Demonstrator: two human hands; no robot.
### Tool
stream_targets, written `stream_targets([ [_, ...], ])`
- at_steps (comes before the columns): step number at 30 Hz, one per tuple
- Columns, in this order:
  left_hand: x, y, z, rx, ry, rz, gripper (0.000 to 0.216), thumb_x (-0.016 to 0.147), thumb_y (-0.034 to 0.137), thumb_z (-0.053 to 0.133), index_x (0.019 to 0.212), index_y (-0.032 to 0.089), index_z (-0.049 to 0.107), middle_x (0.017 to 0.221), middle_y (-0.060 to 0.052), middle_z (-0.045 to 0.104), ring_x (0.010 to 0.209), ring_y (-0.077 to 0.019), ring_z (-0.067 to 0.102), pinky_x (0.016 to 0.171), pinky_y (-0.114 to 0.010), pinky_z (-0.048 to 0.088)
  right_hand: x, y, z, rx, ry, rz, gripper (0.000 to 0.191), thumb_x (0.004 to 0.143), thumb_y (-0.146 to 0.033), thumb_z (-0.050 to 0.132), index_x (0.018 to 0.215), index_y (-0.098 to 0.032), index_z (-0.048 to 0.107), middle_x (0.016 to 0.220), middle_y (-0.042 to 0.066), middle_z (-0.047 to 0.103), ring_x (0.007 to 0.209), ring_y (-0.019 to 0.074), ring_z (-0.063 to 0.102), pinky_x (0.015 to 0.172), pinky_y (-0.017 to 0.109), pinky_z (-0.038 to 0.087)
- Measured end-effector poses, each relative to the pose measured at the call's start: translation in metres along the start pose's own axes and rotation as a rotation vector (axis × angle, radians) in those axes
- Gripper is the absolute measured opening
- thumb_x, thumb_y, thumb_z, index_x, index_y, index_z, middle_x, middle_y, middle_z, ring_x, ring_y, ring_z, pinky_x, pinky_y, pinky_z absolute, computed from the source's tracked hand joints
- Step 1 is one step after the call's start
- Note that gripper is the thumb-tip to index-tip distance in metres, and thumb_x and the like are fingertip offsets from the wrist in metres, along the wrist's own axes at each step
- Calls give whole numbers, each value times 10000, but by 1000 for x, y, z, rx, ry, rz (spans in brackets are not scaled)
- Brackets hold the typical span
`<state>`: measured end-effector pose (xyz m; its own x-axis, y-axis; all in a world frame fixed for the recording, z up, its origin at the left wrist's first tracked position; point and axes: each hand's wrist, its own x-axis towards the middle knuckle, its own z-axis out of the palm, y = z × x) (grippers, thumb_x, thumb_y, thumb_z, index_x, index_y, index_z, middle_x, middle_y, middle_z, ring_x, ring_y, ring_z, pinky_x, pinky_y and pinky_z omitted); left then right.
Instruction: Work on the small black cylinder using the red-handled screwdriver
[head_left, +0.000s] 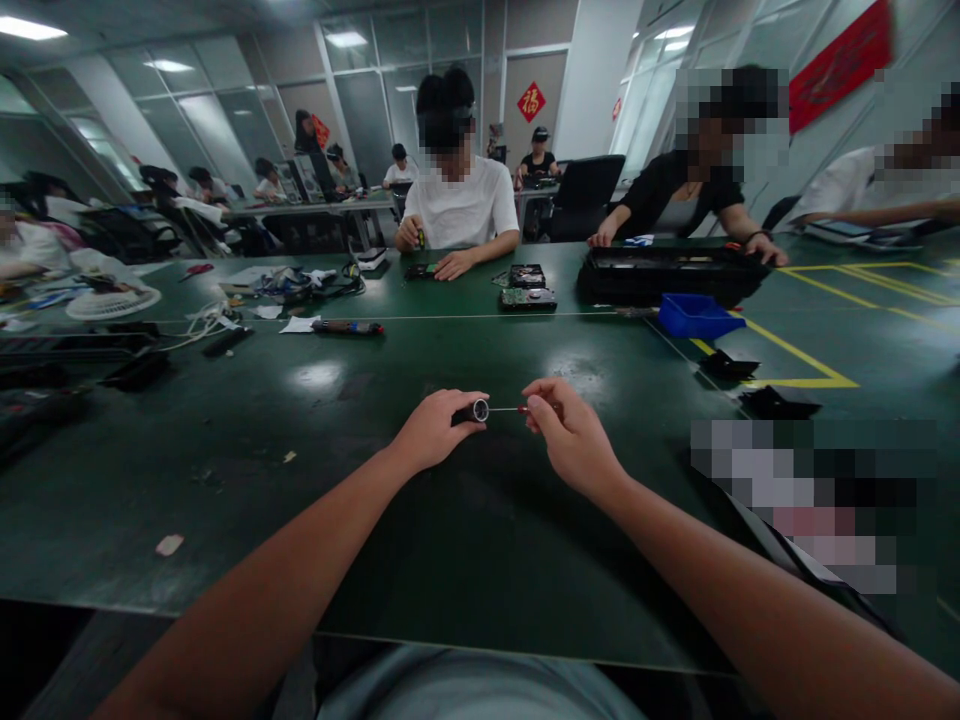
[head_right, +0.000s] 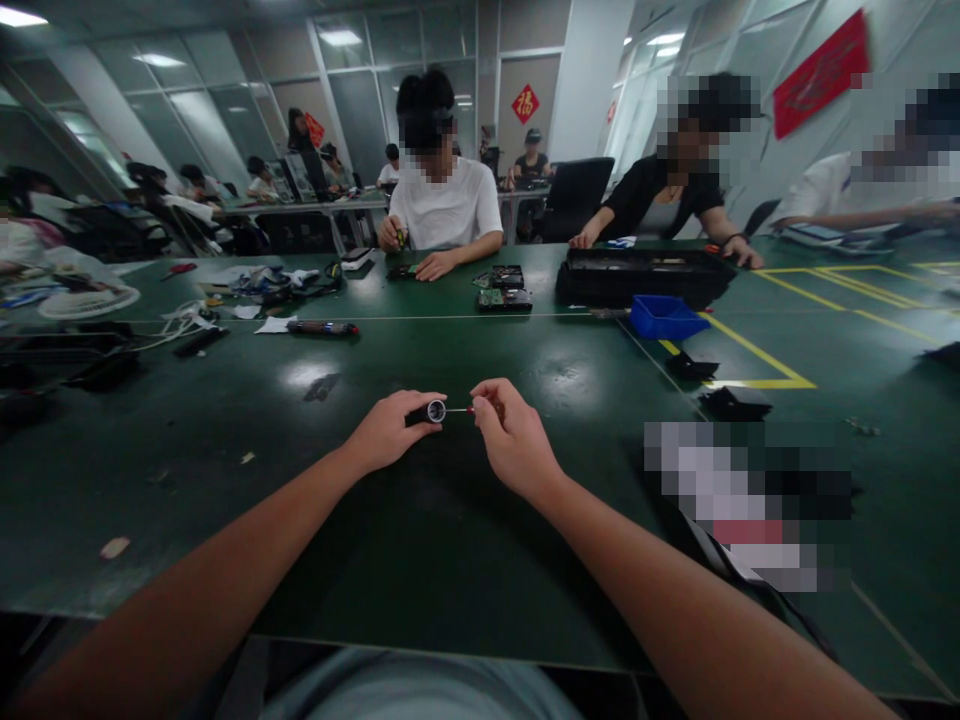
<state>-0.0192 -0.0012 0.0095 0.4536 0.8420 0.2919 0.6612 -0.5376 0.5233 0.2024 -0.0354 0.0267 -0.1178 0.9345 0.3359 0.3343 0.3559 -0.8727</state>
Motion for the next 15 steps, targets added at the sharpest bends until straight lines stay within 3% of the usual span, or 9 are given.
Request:
stream_targets([
  [4,-1,0,-1,-3,15,-9,381,906,286,679,1281,231,630,1184,-56,687,1078,-232,613,986,-410,464,-1,-1,0,2,3,3,157,940,-356,534,1015,-226,579,837,16,630,744,180,611,684,330,467],
  [10,0,1,-1,-8,-3,5,375,903,259,681,1274,234,634,1188,-52,686,1091,-231,615,1006,-414,454,0,-1,0,-18,-47,15,302,1011,-425,405,899,-228,605,653,-21,554,608,158,546,604,314,418],
  [13,0,0,-1,-18,19,-18,386,900,264,688,1281,235,631,1168,-51,692,1069,-230,620,981,-406,463,0,-1,0,6,-13,27,162,961,-363,499,1015,-231,576,767,-7,605,676,168,587,625,313,439],
  [15,-1,0,-1,-24,34,-30,390,896,265,696,1279,234,632,1173,-49,691,1067,-230,620,971,-401,465,-1,-1,1,13,3,33,166,931,-353,550,1041,-229,563,838,10,632,720,176,610,649,318,454],
])
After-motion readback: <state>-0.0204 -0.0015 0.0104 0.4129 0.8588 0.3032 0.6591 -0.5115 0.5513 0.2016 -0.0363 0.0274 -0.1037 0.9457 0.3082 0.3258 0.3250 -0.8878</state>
